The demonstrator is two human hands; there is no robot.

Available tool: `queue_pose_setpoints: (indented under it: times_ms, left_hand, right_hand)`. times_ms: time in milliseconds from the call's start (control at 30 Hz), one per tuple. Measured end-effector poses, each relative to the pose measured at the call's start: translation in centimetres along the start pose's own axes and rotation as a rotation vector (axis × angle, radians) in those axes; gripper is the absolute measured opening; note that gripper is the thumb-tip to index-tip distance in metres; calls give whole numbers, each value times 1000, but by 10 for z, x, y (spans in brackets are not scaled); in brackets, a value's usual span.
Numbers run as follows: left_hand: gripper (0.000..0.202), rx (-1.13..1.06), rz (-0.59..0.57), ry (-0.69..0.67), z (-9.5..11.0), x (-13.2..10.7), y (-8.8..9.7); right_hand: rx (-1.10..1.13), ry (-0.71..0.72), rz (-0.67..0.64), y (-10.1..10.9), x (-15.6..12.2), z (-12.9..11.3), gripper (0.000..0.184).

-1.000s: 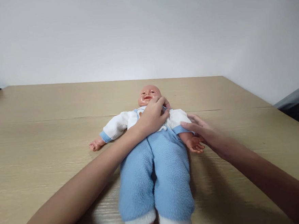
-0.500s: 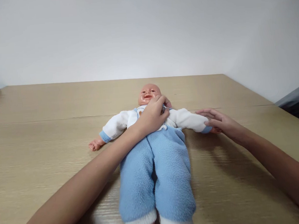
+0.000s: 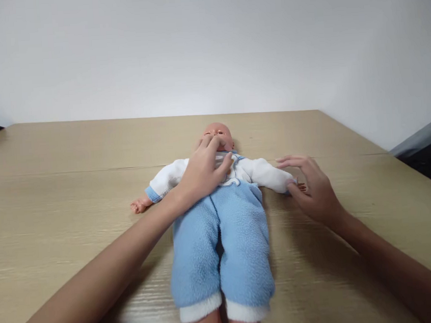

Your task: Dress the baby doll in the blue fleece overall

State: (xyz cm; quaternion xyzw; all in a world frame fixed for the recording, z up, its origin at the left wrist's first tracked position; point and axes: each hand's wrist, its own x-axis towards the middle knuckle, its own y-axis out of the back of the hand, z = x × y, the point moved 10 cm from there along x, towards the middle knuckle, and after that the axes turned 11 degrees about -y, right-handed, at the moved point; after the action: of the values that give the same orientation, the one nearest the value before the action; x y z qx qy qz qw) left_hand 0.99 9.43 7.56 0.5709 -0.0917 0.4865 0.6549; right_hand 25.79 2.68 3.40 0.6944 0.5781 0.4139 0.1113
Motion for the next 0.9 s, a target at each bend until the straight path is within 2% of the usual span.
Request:
queue_pose_setpoints:
  times_ms: [67, 167, 233, 333, 467, 667, 900]
  left_hand:
    - [12, -16, 9, 73, -4, -23, 15]
    - [19, -99, 38, 212, -17, -69, 32]
    - [24, -199, 66, 323, -30, -100, 39]
    - [26, -260, 4, 417, -44, -131, 41]
    - [32, -363, -104, 465, -52, -143, 35]
    - [33, -595, -97, 566, -58, -147, 28]
    - [38, -661, -97, 647, -64, -151, 25]
  right_hand:
    - [168, -49, -115, -20, -10, -18, 28]
    - [410, -219, -352, -60, -22, -27, 26]
    - [476, -283, -423, -77, -22, -26, 26]
    - [493, -340, -455, -89, -11, -17, 24]
    - [637, -451, -497, -100, -1, -9, 33]
    - [1007, -693, -416, -111, -16, -4, 35]
    - [1088, -735, -412, -108, -17, -6, 31]
